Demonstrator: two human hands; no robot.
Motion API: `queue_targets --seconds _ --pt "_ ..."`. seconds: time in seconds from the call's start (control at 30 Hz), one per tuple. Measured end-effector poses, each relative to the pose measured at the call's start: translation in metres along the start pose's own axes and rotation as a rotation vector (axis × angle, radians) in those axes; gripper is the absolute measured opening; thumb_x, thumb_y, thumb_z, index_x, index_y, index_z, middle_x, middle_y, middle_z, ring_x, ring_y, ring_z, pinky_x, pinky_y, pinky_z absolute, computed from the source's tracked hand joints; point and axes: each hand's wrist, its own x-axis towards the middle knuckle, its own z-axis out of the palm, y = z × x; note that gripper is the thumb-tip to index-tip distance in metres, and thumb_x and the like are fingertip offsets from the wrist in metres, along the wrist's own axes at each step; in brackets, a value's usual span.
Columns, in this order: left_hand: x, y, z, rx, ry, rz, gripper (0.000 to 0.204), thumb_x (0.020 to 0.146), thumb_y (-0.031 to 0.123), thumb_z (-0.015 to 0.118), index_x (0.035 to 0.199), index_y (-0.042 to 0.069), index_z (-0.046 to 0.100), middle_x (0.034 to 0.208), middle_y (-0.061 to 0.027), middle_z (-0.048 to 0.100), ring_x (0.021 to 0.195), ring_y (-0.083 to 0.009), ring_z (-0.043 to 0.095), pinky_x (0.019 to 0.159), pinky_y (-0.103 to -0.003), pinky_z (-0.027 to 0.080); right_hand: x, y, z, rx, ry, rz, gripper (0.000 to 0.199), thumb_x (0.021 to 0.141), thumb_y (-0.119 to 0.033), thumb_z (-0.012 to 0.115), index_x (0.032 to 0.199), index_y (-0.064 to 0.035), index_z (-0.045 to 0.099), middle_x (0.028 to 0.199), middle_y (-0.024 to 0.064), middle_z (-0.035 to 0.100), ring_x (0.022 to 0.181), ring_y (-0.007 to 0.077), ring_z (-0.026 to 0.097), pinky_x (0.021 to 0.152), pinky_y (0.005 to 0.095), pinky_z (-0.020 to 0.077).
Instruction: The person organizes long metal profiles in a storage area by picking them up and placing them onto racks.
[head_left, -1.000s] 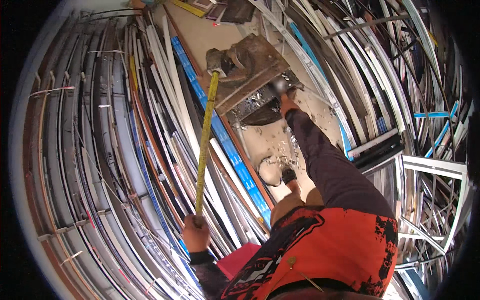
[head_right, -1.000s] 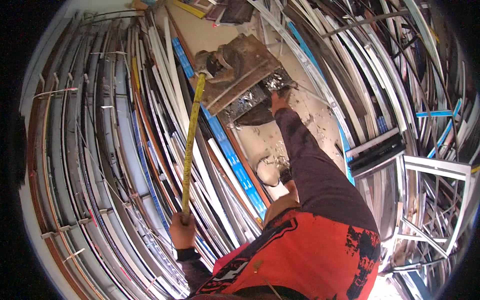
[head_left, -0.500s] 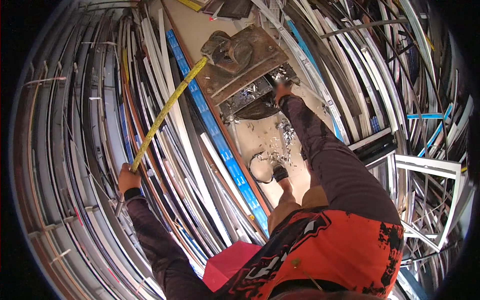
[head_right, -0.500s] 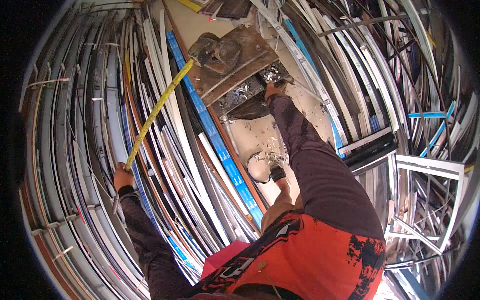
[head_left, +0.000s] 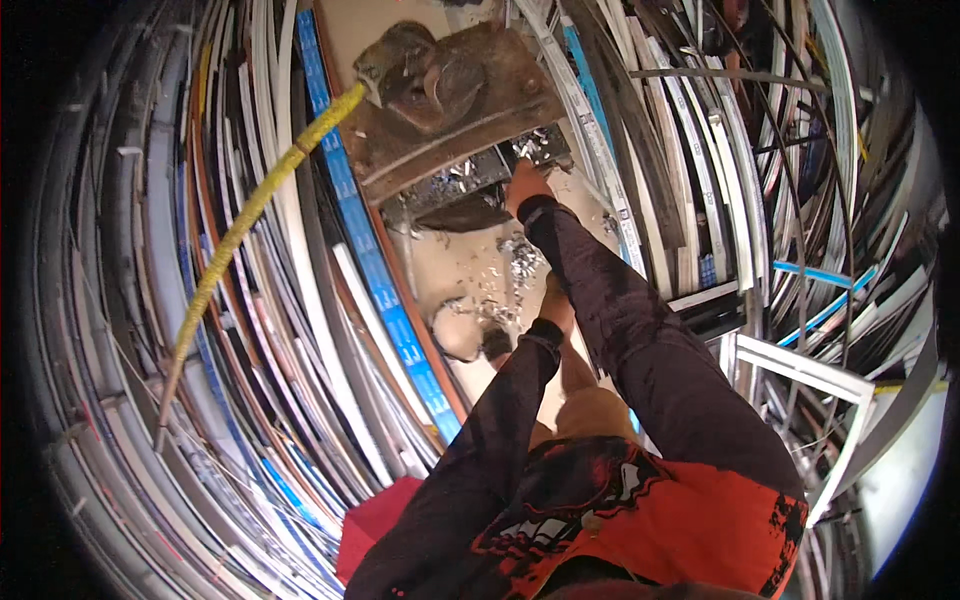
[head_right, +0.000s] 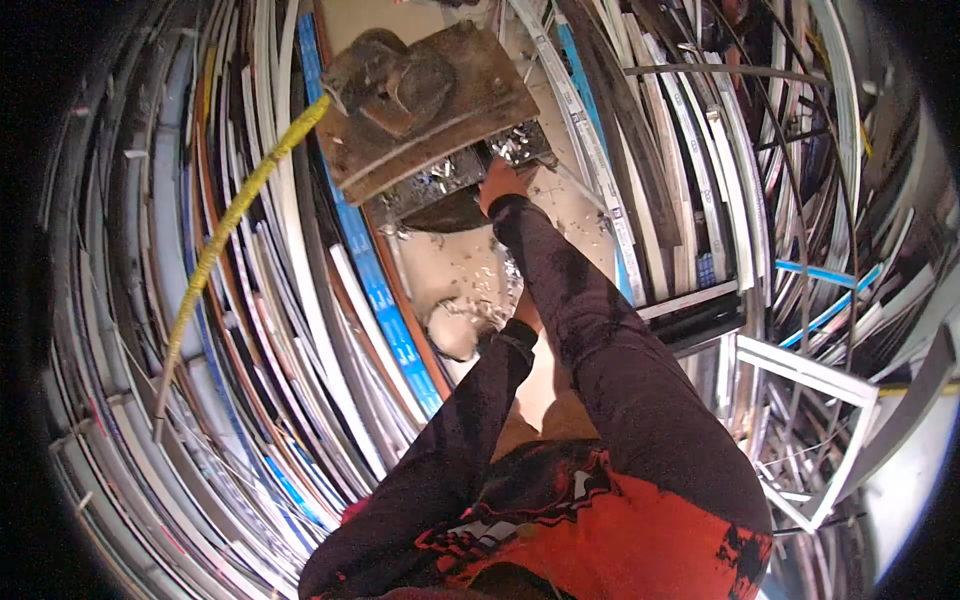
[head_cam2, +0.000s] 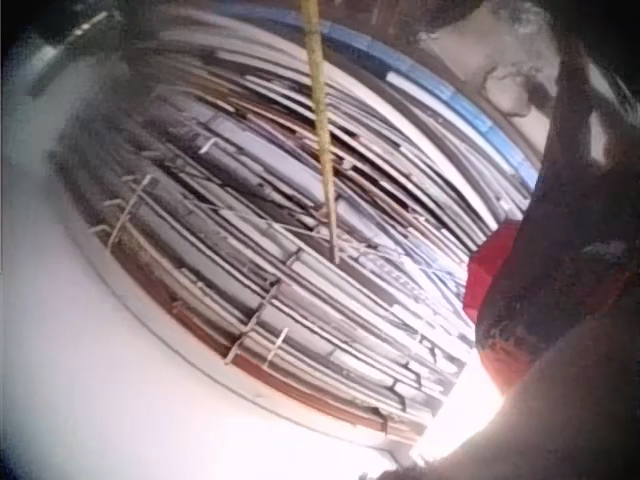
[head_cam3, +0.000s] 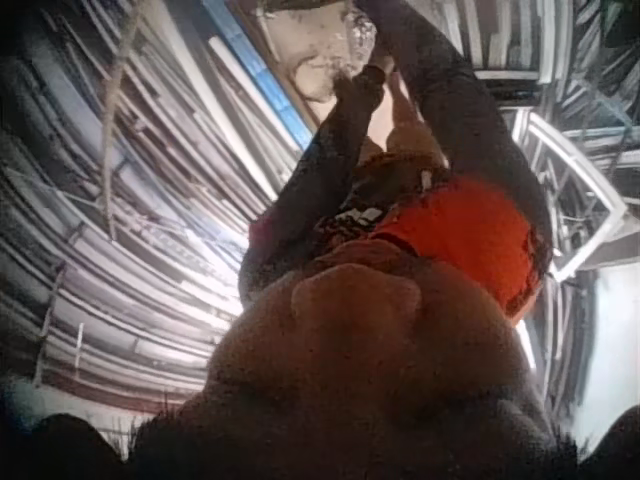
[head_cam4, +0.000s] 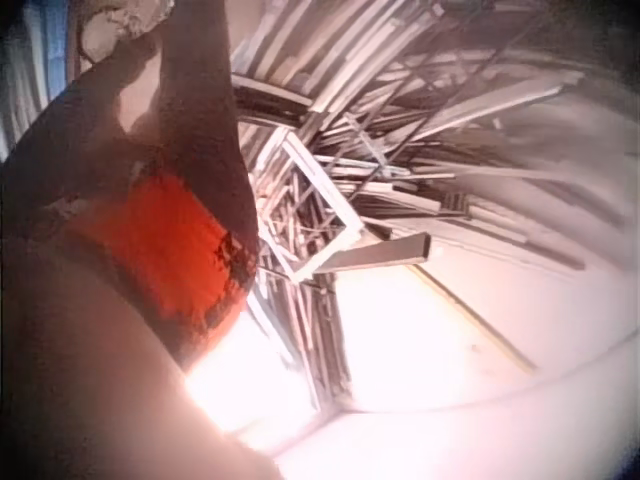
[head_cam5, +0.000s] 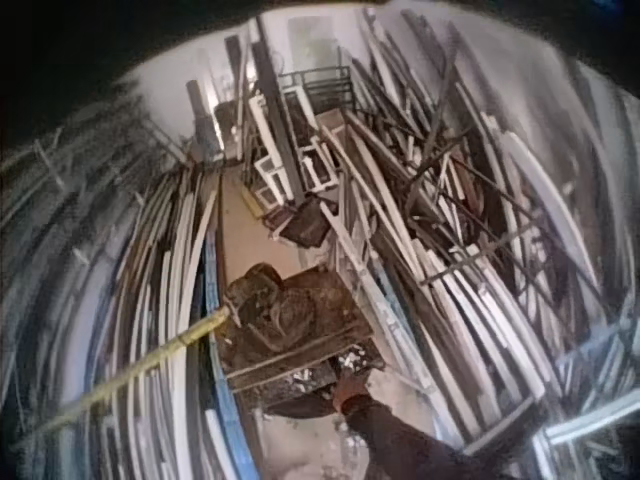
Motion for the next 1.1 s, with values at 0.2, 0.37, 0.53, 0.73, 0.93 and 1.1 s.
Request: queue_targets --seconds 0.2,0.37,0.53,0.73,0.93,1.1 --pt "-0.013 0.058 0.043 -0.357 0.130 -0.039 0.040 0.095 0.019 0.054 0.128 -0.002 0.046 0.125 -0.0169 0.057 0.112 -0.0342 0.055 0.096 -0.040 0.041 0.011 0.041 0.015 -0.004 -0.083 0.183 0.054 0.096 -0.015 0.046 0.141 0.0062 0.029 0.108 0.0286 0.063 0.091 0.0387 0.067 0.071 0.0478 0.0561" --pt "-0.004 0.102 0.052 -0.197 0.217 -0.070 0.037 0.101 0.030 0.040 0.108 -0.005 0.052 0.103 -0.0237 0.059 0.096 -0.0404 0.057 0.087 -0.047 0.044 0.039 0.087 0.021 -0.197 -0.044 0.091 0.062 0.091 -0.016 0.054 0.137 0.0153 0.026 0.109 0.0297 0.063 0.095 0.0378 0.066 0.073 0.0442 0.0556" --pt "-0.013 0.026 0.042 -0.514 0.341 -0.254 0.049 0.104 0.037 0.027 0.103 -0.007 0.048 0.099 -0.0301 0.056 0.095 -0.0449 0.056 0.086 -0.050 0.044 0.017 0.025 0.026 -0.112 -0.091 0.125 0.068 0.089 -0.016 0.057 0.135 0.0183 0.022 0.108 0.0312 0.062 0.094 0.0403 0.065 0.074 0.0435 0.0551" --pt "-0.009 0.034 0.105 0.055 0.205 -0.062 0.057 0.102 0.041 0.033 0.128 -0.008 0.039 0.118 -0.0326 0.052 0.116 -0.0468 0.047 0.100 -0.044 0.036 0.007 0.127 0.023 -0.155 0.133 -0.053 0.053 0.084 -0.010 0.059 0.127 0.0073 0.032 0.112 0.0333 0.058 0.103 0.0442 0.060 0.084 0.0493 0.0508" --pt "-0.186 0.022 -0.033 0.541 -0.342 0.011 0.050 0.092 0.035 0.063 0.124 0.000 0.047 0.099 -0.0128 0.059 0.083 -0.0219 0.058 0.078 -0.034 0.048 -0.157 0.190 0.006 0.102 0.077 -0.130 0.031 0.087 -0.012 0.052 0.113 0.0027 0.045 0.108 0.0329 0.056 0.107 0.0498 0.052 0.091 0.0512 0.0436" --pt "-0.360 0.013 -0.168 0.347 -0.231 -0.566 0.048 0.092 0.034 0.063 0.122 0.000 0.048 0.098 -0.0121 0.059 0.083 -0.0214 0.058 0.079 -0.033 0.048 -0.371 0.349 0.010 -0.110 -0.106 0.216 0.039 0.083 -0.018 0.058 0.117 -0.0014 0.048 0.107 0.0272 0.062 0.103 0.0437 0.061 0.085 0.0514 0.0502"
